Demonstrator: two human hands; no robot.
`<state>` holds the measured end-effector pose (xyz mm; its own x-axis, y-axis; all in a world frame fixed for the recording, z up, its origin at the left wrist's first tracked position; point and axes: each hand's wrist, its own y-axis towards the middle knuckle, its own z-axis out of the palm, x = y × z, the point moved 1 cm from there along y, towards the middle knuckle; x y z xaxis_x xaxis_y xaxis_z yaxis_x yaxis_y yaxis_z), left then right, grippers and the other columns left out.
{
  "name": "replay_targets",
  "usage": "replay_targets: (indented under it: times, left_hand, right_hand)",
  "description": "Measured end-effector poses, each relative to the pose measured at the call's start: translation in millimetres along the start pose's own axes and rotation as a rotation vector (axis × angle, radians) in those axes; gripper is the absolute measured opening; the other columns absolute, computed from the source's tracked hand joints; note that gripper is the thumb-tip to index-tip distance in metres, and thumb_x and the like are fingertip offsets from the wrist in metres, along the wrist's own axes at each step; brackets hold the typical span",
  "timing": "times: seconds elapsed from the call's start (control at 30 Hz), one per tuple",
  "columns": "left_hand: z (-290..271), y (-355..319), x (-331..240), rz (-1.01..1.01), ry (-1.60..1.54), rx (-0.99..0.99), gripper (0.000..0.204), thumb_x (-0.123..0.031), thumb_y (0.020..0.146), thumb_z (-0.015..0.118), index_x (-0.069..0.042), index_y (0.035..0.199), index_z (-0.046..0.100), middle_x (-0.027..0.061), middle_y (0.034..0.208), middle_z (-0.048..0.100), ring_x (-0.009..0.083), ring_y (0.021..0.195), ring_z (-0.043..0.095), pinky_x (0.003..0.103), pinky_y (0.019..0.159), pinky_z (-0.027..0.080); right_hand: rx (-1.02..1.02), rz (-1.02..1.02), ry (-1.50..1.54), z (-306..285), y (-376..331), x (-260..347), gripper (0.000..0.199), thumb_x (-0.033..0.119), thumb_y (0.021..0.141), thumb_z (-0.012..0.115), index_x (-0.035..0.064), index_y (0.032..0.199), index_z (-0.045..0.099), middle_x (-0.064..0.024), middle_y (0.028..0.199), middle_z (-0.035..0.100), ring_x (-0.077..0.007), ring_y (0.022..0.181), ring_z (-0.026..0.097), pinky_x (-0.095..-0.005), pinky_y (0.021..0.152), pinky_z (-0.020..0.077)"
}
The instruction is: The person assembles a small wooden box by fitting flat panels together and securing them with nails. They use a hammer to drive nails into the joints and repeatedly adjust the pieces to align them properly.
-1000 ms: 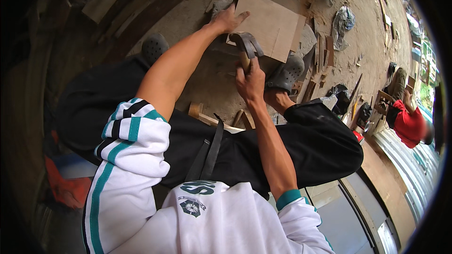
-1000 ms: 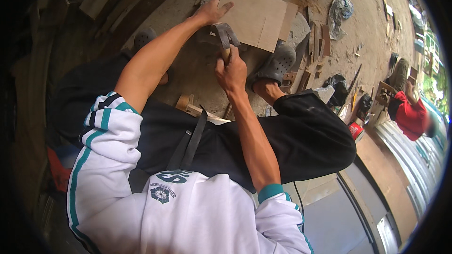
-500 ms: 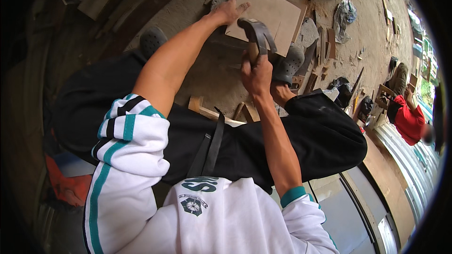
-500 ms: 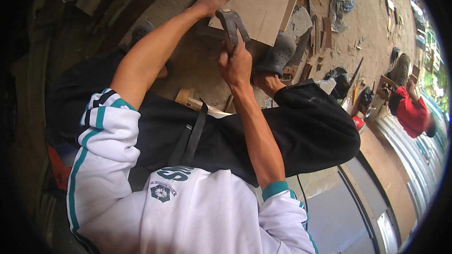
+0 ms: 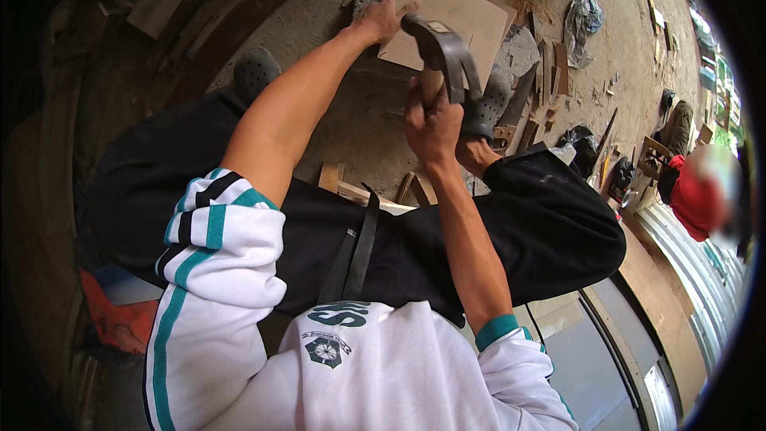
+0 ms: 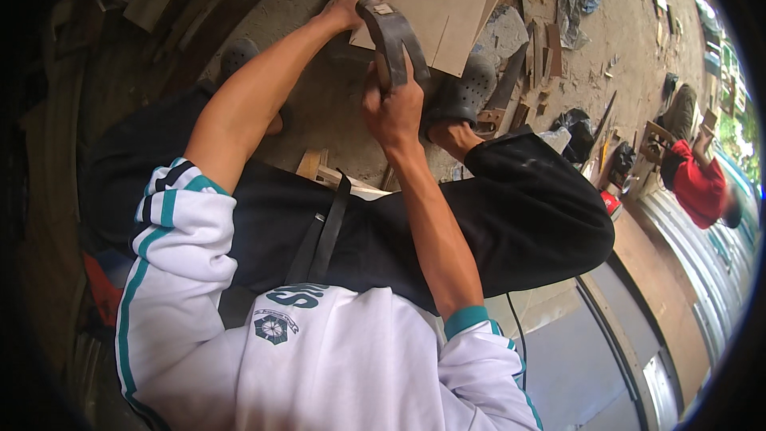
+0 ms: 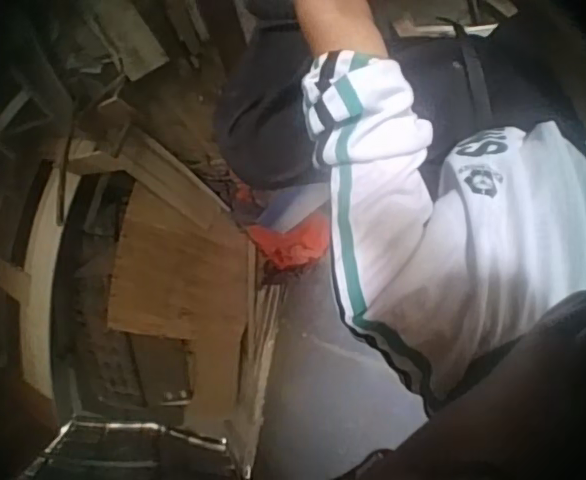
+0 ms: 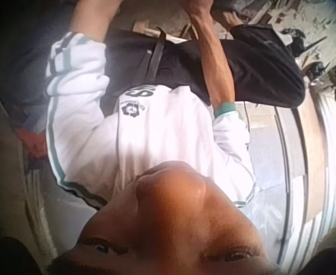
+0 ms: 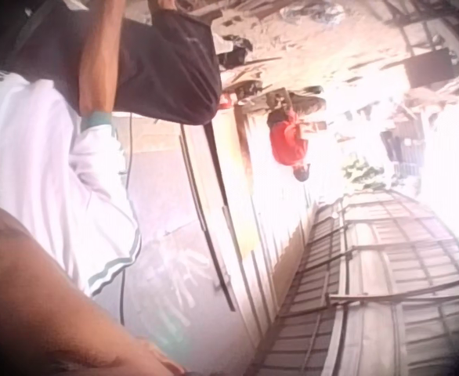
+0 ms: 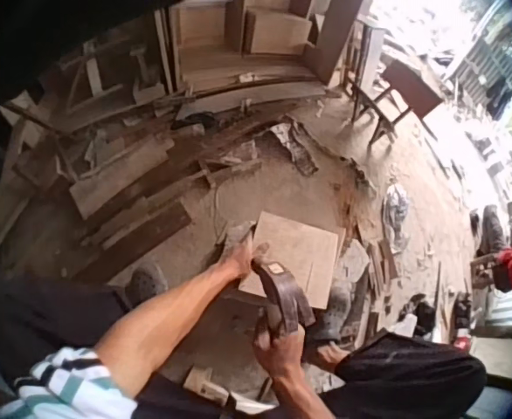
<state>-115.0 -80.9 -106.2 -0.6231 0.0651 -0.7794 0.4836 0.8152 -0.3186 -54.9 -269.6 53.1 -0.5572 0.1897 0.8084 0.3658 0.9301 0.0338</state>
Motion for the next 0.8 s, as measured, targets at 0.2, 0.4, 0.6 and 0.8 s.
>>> replay_targets:
  times: [0.2,0.4,0.6,0.8]
  left_hand:
    - [2.6,2.6,-1.9,-0.031,0.035,-0.026,0.093,-0.071,0.090,0.041,0.001,0.148,0.029,0.0308,0.130,0.054,0.0436,0.122,0.053,0.046,0.104,0.040]
    - [3.5,5.3,0.1,-0.052,0.026,0.031,0.092,-0.071,0.090,0.041,0.001,0.147,0.031,0.0299,0.131,0.055,0.0431,0.123,0.052,0.048,0.103,0.041]
    - [0.4,7.8,10.4,0.025,0.045,-0.015,0.088,-0.068,0.090,0.044,-0.003,0.148,0.030,0.0305,0.127,0.057,0.0433,0.120,0.055,0.047,0.102,0.043]
    - [-35.0,-38.9,0.7,0.173,-0.009,-0.164,0.057,-0.046,0.089,0.060,-0.006,0.130,0.057,0.0182,0.127,0.061,0.0356,0.116,0.059,0.042,0.097,0.047]
  right_hand:
    - [0.279,0.174,-0.253,21.3,-24.6,-44.1,0.037,0.008,0.083,0.059,0.0017,0.117,0.048,-0.0254,0.079,0.064,-0.0458,0.073,0.065,-0.0499,0.064,0.0510]
    - [0.203,0.055,-0.104,10.7,-18.7,-12.1,0.045,0.008,0.078,0.061,0.0045,0.121,0.049,-0.0259,0.082,0.065,-0.0463,0.076,0.064,-0.0504,0.069,0.0516]
    - [0.088,0.255,-0.009,-5.0,1.1,-4.7,0.032,0.012,0.084,0.060,0.0031,0.114,0.056,-0.0250,0.081,0.066,-0.0415,0.076,0.067,-0.0449,0.068,0.0516]
    - [0.078,0.291,-0.061,-9.9,8.7,-48.8,0.031,0.017,0.082,0.062,0.0006,0.109,0.057,-0.0288,0.083,0.065,-0.0457,0.082,0.065,-0.0481,0.072,0.0501]
